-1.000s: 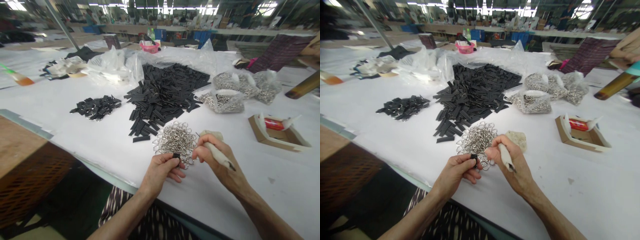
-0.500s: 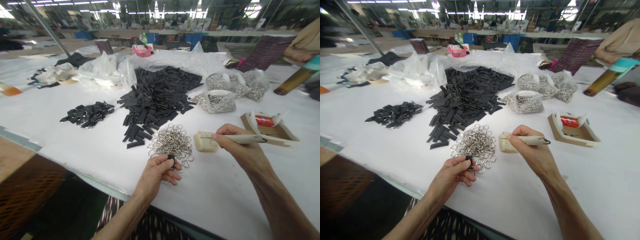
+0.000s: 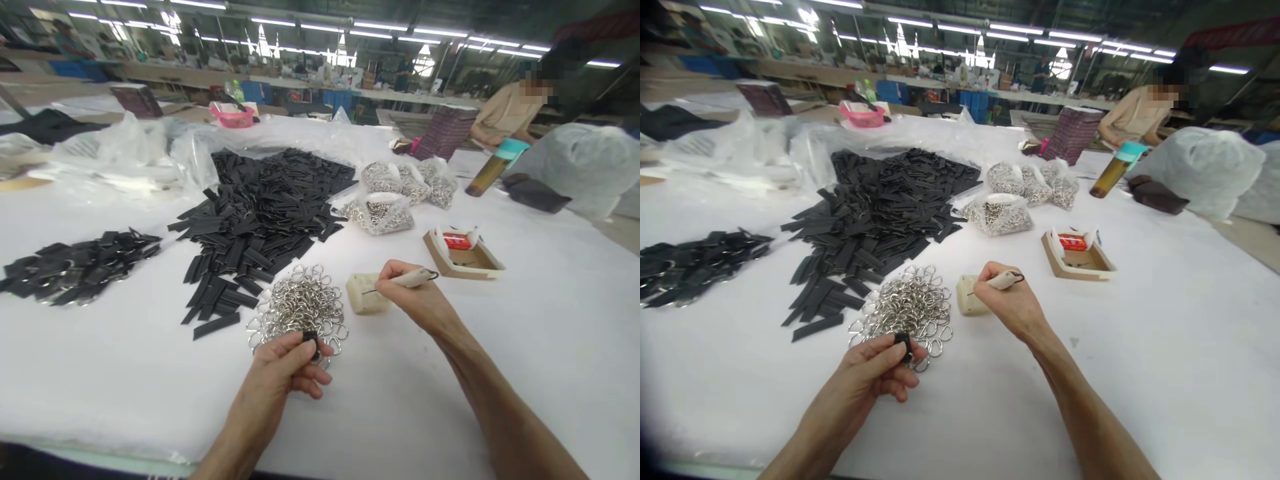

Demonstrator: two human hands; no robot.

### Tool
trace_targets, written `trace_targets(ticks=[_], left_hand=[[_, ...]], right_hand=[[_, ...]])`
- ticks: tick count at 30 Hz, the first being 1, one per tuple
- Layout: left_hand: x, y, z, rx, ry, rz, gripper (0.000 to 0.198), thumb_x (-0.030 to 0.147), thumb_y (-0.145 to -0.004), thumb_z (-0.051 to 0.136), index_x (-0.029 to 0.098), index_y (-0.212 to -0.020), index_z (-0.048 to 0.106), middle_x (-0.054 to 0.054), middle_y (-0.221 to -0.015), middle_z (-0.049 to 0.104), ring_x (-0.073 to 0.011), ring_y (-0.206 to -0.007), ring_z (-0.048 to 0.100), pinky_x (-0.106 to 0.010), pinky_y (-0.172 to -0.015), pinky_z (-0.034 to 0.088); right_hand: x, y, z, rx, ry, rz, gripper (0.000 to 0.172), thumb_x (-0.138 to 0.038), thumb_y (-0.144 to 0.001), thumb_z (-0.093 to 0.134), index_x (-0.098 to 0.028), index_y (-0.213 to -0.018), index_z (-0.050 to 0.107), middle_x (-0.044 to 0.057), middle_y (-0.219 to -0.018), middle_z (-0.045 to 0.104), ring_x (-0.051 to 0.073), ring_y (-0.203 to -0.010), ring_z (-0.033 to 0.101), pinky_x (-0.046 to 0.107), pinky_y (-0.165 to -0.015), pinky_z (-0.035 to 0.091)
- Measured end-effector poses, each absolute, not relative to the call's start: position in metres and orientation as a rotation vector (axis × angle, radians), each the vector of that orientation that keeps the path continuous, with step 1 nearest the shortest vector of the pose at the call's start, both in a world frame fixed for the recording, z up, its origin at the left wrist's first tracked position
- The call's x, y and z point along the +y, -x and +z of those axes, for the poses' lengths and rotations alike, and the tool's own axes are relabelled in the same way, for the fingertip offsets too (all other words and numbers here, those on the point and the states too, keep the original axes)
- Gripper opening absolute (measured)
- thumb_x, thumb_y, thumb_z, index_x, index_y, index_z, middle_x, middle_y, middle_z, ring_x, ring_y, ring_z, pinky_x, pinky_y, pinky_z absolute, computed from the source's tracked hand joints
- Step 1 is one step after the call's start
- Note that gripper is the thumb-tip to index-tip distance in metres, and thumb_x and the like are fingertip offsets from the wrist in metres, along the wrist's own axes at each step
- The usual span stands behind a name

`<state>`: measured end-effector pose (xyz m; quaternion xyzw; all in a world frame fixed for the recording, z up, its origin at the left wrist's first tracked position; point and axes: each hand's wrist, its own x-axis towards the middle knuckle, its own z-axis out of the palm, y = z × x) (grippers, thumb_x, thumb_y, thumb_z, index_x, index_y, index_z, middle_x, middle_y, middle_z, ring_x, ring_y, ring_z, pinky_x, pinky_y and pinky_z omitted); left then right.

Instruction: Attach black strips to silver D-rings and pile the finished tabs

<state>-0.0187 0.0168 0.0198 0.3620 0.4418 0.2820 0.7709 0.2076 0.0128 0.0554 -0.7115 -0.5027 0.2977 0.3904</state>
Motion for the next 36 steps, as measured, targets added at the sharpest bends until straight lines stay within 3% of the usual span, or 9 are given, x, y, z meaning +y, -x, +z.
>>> trace_targets(ticks=[4, 8, 25, 36], left_hand=[[0.018, 0.017, 0.018, 0.919, -0.845, 0.608, 0.031, 0.035, -0.069, 0.069, 0.011, -0.086, 0.064, -0.005, -0.058, 0.060, -0.0112, -0.046, 0.050, -0.019, -0.041, 0.040], [0.019, 0.016, 0.014, 0.902, -0.878, 0.615, 0.027, 0.037, -0.070, 0.068, 0.012, -0.069, 0.060, 0.000, -0.047, 0.051, -0.0073, -0.040, 0.040, -0.017, -0.037, 0.031], [0.015, 0.011, 0.010, 0.947, -0.813, 0.674, 0.021, 0.030, -0.070, 0.067, 0.012, -0.066, 0.057, -0.004, -0.054, 0.061, -0.0097, -0.043, 0.051, -0.019, -0.045, 0.041], [0.009, 0.007, 0.010, 0.874, -0.830, 0.723, 0.015, 0.025, -0.074, 0.064, 0.012, -0.070, 0.060, -0.003, -0.053, 0.061, -0.0101, -0.043, 0.052, -0.019, -0.045, 0.044]], right_hand=[[0.014, -0.208, 0.054, -1.269, 1.842, 0.752, 0.013, -0.030, -0.064, 0.053, -0.018, -0.059, 0.051, -0.006, -0.049, 0.038, 0.011, -0.049, 0.029, 0.025, -0.044, 0.017], [0.014, -0.207, 0.056, -1.253, 1.889, 0.763, 0.012, -0.030, -0.064, 0.053, -0.019, -0.060, 0.051, -0.006, -0.050, 0.039, 0.011, -0.049, 0.031, 0.024, -0.043, 0.019], [0.009, -0.213, 0.059, -1.272, 1.866, 0.730, 0.015, -0.030, -0.068, 0.056, -0.018, -0.060, 0.051, -0.005, -0.049, 0.039, 0.010, -0.047, 0.029, 0.025, -0.044, 0.017], [-0.005, -0.183, 0.066, -1.112, 1.236, 1.315, 0.016, -0.023, -0.072, 0.061, -0.016, -0.061, 0.051, -0.005, -0.049, 0.038, 0.008, -0.046, 0.026, 0.024, -0.043, 0.015]])
